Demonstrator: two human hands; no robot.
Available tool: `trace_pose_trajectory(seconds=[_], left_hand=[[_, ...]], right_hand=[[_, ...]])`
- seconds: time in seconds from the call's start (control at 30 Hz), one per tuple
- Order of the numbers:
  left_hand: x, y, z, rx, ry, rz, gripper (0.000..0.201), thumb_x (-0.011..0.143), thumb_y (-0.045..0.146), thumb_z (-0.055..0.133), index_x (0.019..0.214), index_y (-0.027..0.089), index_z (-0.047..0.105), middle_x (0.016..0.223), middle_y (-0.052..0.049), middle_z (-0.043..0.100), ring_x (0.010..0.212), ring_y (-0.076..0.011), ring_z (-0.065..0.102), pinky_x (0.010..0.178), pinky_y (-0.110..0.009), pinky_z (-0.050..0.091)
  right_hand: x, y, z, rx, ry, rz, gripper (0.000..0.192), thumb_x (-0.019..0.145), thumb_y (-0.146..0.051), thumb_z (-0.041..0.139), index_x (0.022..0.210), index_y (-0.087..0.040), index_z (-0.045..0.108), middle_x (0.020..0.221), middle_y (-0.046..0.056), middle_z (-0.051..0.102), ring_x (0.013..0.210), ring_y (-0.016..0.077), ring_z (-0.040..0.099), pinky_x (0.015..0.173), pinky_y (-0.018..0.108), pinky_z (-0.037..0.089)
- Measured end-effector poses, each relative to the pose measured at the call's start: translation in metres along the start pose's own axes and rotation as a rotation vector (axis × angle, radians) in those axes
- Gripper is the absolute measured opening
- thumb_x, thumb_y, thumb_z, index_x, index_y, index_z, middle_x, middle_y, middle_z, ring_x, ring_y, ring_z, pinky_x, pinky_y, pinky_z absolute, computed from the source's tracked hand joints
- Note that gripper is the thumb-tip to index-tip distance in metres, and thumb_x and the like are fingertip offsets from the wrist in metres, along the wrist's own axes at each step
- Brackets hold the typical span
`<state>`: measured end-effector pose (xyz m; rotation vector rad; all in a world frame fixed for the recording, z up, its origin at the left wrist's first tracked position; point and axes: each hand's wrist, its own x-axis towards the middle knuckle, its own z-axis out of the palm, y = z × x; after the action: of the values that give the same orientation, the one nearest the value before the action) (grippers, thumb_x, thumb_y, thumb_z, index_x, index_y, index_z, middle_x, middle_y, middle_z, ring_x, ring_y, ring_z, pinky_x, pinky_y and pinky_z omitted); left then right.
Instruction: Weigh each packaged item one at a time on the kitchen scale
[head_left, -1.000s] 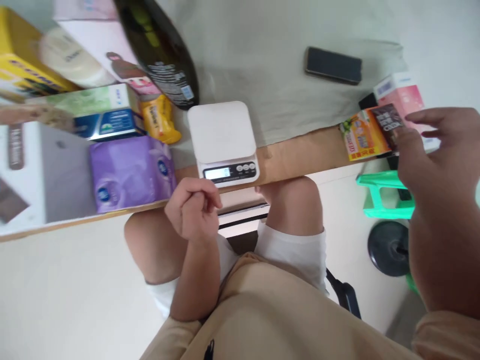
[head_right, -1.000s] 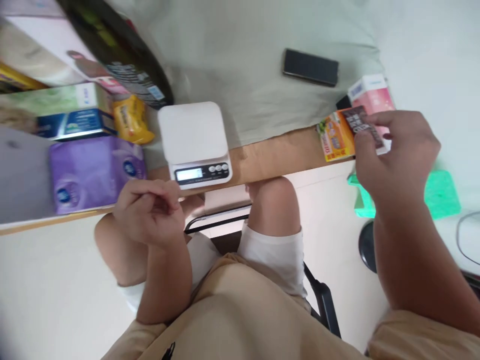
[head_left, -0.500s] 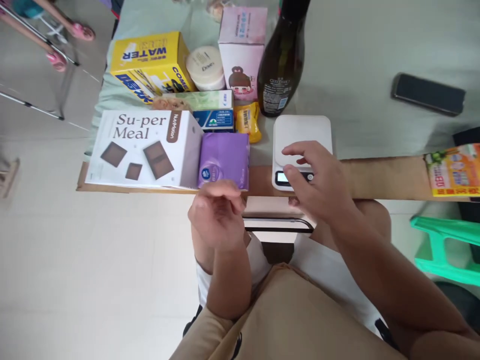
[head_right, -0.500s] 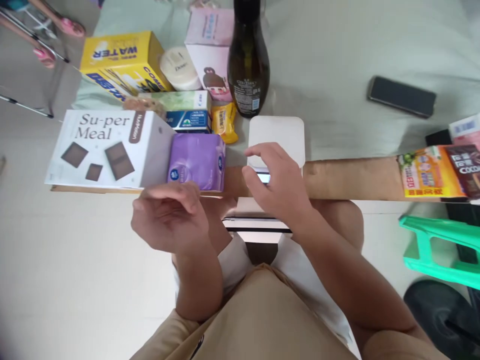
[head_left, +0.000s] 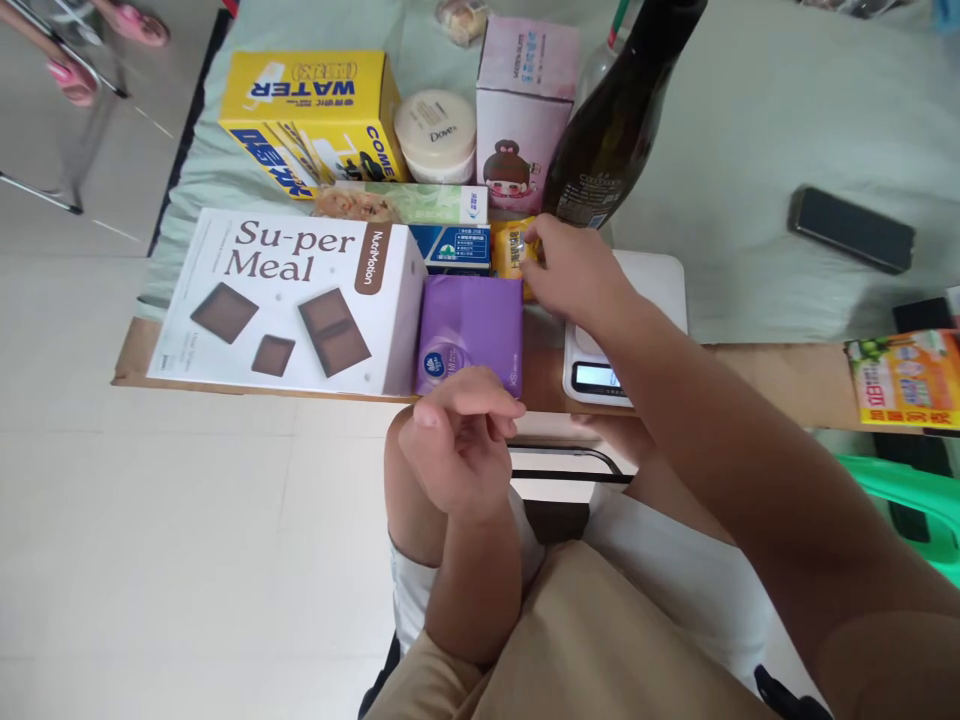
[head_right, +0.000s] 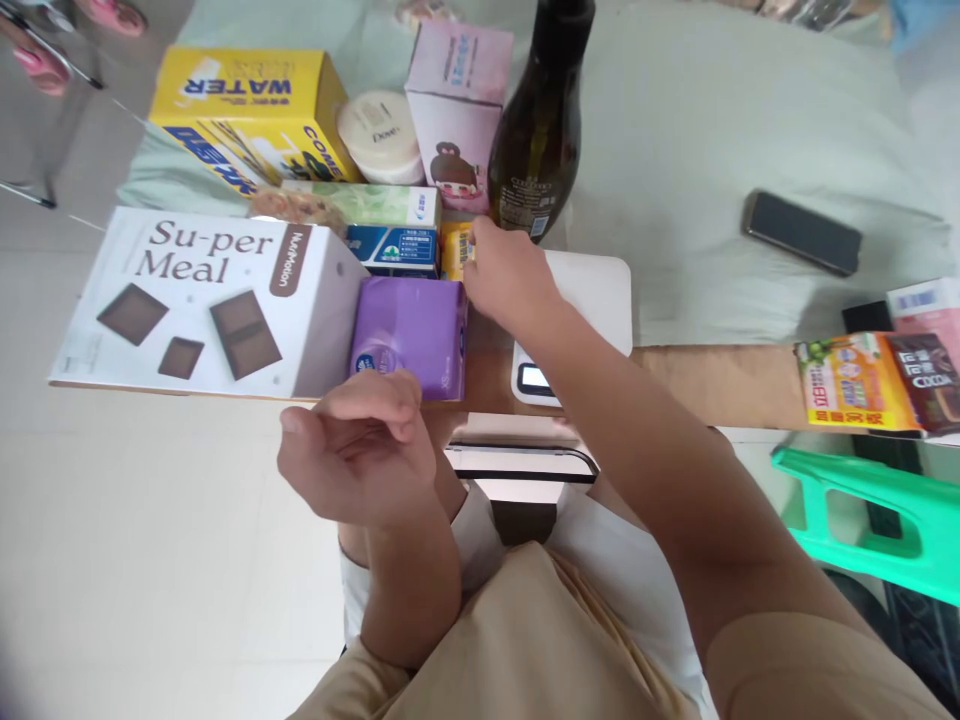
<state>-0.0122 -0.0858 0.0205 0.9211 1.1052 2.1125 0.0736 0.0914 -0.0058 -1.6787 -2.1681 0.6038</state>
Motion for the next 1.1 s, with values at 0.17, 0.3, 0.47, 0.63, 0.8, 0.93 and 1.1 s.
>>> trace_pose_trajectory(seconds=[0.17, 0.3, 0.47, 0.63, 0.8, 0.93, 1.1], left_hand=[[0.002, -0.003, -0.004, -0.060, -0.010, 0.013, 0.060, 0.110, 0.047, 0.044, 0.066, 0.021, 0.076, 0.047, -0.001, 0.049, 0.047, -0.0100, 0.046, 0.050, -0.028, 0.034], [0.003, -0.005, -0.003, -0.111, -0.027, 0.029, 0.062, 0.110, 0.045, 0.042, 0.066, 0.020, 0.077, 0.046, -0.001, 0.049, 0.046, -0.0093, 0.045, 0.048, -0.027, 0.033], [0.002, -0.005, -0.001, -0.118, -0.027, 0.042, 0.061, 0.109, 0.045, 0.043, 0.065, 0.020, 0.076, 0.045, -0.001, 0.046, 0.044, -0.0092, 0.042, 0.047, -0.027, 0.033], [-0.001, -0.003, 0.000, -0.106, -0.031, 0.037, 0.059, 0.109, 0.046, 0.046, 0.065, 0.020, 0.076, 0.046, -0.001, 0.048, 0.046, -0.0096, 0.044, 0.049, -0.028, 0.034], [-0.004, -0.006, 0.002, -0.053, -0.046, 0.030, 0.058, 0.109, 0.045, 0.044, 0.069, 0.020, 0.077, 0.050, -0.001, 0.051, 0.050, -0.0105, 0.048, 0.052, -0.027, 0.037], [-0.009, -0.012, 0.007, 0.029, -0.075, 0.045, 0.045, 0.108, 0.044, 0.049, 0.083, 0.020, 0.077, 0.071, -0.002, 0.064, 0.069, -0.0131, 0.060, 0.066, -0.027, 0.048], [-0.023, -0.027, 0.023, 0.210, -0.309, 0.046, 0.037, 0.108, 0.049, 0.049, 0.125, 0.023, 0.069, 0.132, -0.010, 0.067, 0.129, -0.0238, 0.064, 0.115, -0.039, 0.052]], right_hand=[[0.004, -0.004, 0.001, -0.042, -0.018, 0.015, 0.030, 0.080, -0.017, 0.068, 0.110, -0.021, 0.066, 0.096, 0.010, 0.073, 0.102, 0.0336, 0.071, 0.106, 0.060, 0.054], [0.001, -0.007, -0.005, 0.060, 0.011, 0.033, 0.031, 0.077, -0.008, 0.066, 0.103, -0.023, 0.066, 0.095, 0.004, 0.076, 0.099, 0.0288, 0.072, 0.104, 0.052, 0.057], [0.001, -0.008, -0.008, 0.128, 0.035, 0.041, 0.024, 0.076, -0.004, 0.063, 0.092, -0.022, 0.066, 0.092, 0.002, 0.077, 0.095, 0.0247, 0.073, 0.099, 0.046, 0.059], [0.000, -0.009, -0.009, 0.182, 0.101, -0.024, 0.020, 0.081, -0.005, 0.061, 0.092, -0.022, 0.064, 0.098, 0.002, 0.077, 0.092, 0.0209, 0.072, 0.094, 0.041, 0.059], [-0.016, -0.001, -0.023, 0.237, 0.206, -0.225, 0.015, 0.087, -0.013, 0.063, 0.092, -0.026, 0.059, 0.093, 0.000, 0.074, 0.086, 0.0174, 0.071, 0.090, 0.037, 0.060], [-0.051, 0.017, -0.043, 0.325, 0.357, -0.257, 0.007, 0.093, -0.031, 0.066, 0.093, -0.027, 0.060, 0.091, 0.001, 0.072, 0.080, 0.0154, 0.068, 0.076, 0.033, 0.060], [-0.104, 0.052, -0.056, 0.488, 0.544, -0.170, 0.010, 0.091, -0.034, 0.069, 0.092, -0.025, 0.066, 0.083, 0.000, 0.070, 0.073, 0.0128, 0.066, 0.066, 0.029, 0.058]])
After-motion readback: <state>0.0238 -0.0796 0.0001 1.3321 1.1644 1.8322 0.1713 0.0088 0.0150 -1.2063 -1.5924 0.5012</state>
